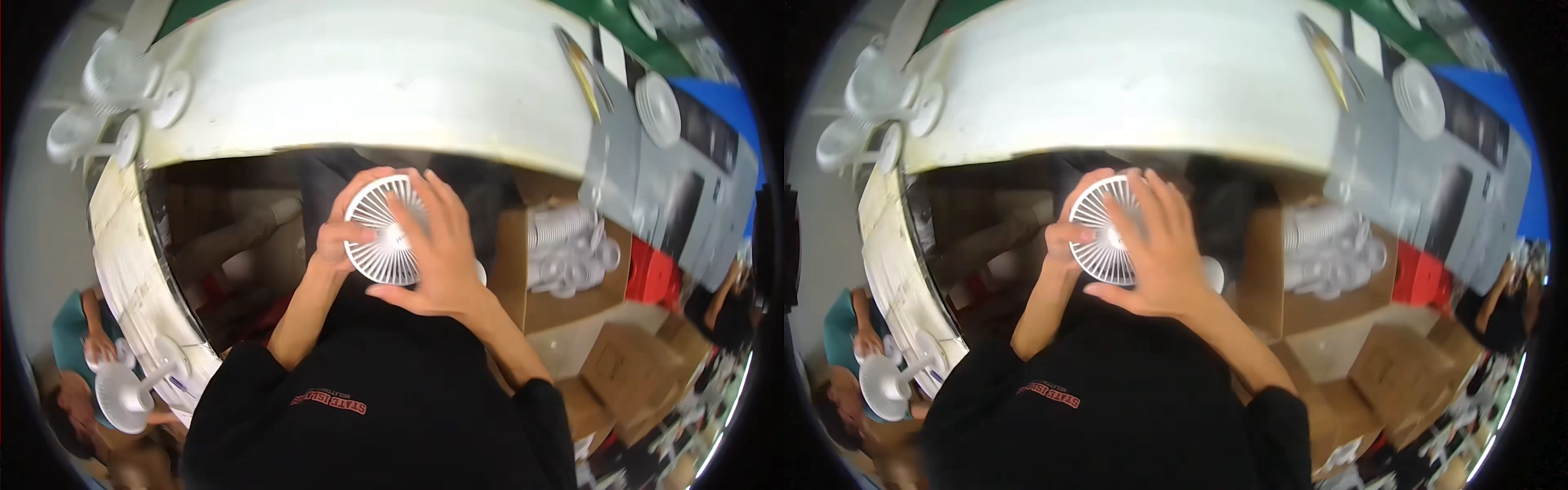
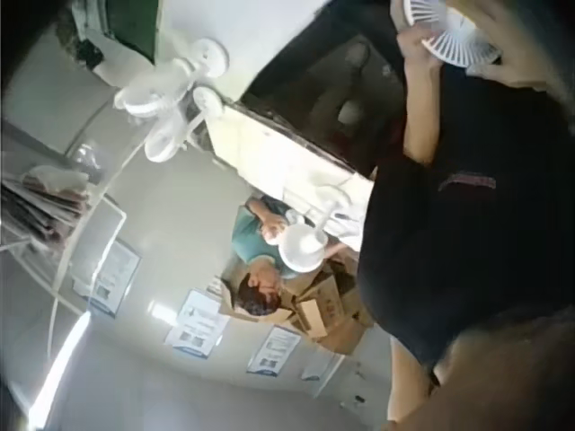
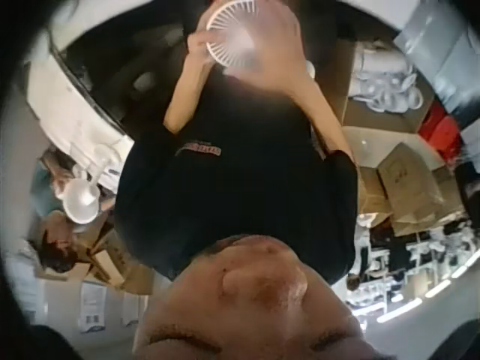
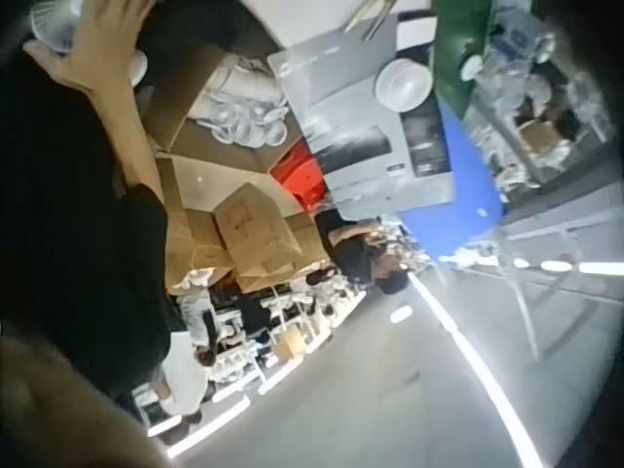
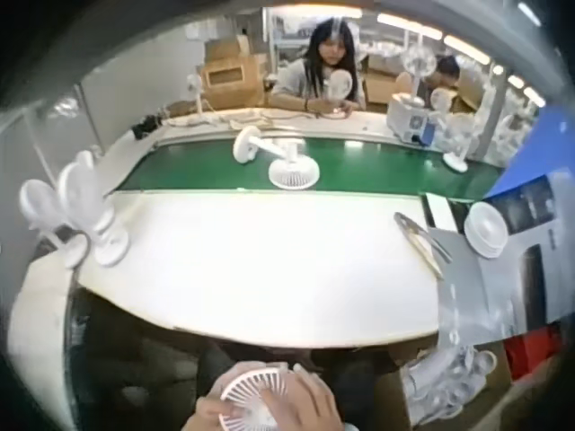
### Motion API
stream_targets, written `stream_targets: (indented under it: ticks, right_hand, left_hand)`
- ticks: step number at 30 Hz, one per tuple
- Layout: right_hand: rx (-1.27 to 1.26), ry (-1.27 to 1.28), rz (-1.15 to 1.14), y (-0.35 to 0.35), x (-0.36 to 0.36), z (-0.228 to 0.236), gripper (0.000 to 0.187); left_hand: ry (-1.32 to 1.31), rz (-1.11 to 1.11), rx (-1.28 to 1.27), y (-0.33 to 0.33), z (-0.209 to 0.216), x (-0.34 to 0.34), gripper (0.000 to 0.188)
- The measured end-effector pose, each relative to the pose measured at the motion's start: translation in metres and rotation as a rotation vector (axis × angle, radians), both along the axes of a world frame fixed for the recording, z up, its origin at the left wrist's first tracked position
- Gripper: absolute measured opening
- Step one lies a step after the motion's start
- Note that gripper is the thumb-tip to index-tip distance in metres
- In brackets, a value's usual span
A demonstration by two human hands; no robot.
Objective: Assembling and inspecting small white electric fans on a production line workbench.
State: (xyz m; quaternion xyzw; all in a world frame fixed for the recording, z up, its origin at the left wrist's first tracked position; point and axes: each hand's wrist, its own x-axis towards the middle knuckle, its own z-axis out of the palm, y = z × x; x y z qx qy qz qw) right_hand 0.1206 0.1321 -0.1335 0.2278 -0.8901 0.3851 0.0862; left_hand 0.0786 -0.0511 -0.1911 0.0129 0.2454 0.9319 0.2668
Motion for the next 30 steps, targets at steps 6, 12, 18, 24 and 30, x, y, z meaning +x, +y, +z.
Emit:
stream_targets:
  ticks: [6,12,18,24,30]
  right_hand:
    - [-0.38,-0.079,-0.241,0.089,-0.089,0.028,0.029]
    - [-0.17,0.005,-0.594,0.129,-0.165,-0.017,0.032]
    - [-0.327,-0.01,-0.604,0.132,-0.153,-0.034,0.031]
    - [-0.146,0.02,-0.67,0.125,-0.154,-0.025,0.025]
    - [-0.22,0.246,-0.896,0.146,-0.14,-0.026,0.017]
  left_hand:
    - [0.283,0.093,-0.011,-0.026,0.091,-0.049,0.09]
    - [0.589,0.997,-0.665,-0.164,0.208,-0.019,0.096]
    - [0.39,1.924,-1.45,-0.389,0.234,-0.021,0.072]
    - [-0.155,1.973,-2.219,-0.602,0.158,-0.032,0.075]
    - [-0.31,1.766,-2.681,-0.62,0.171,-0.041,0.061]
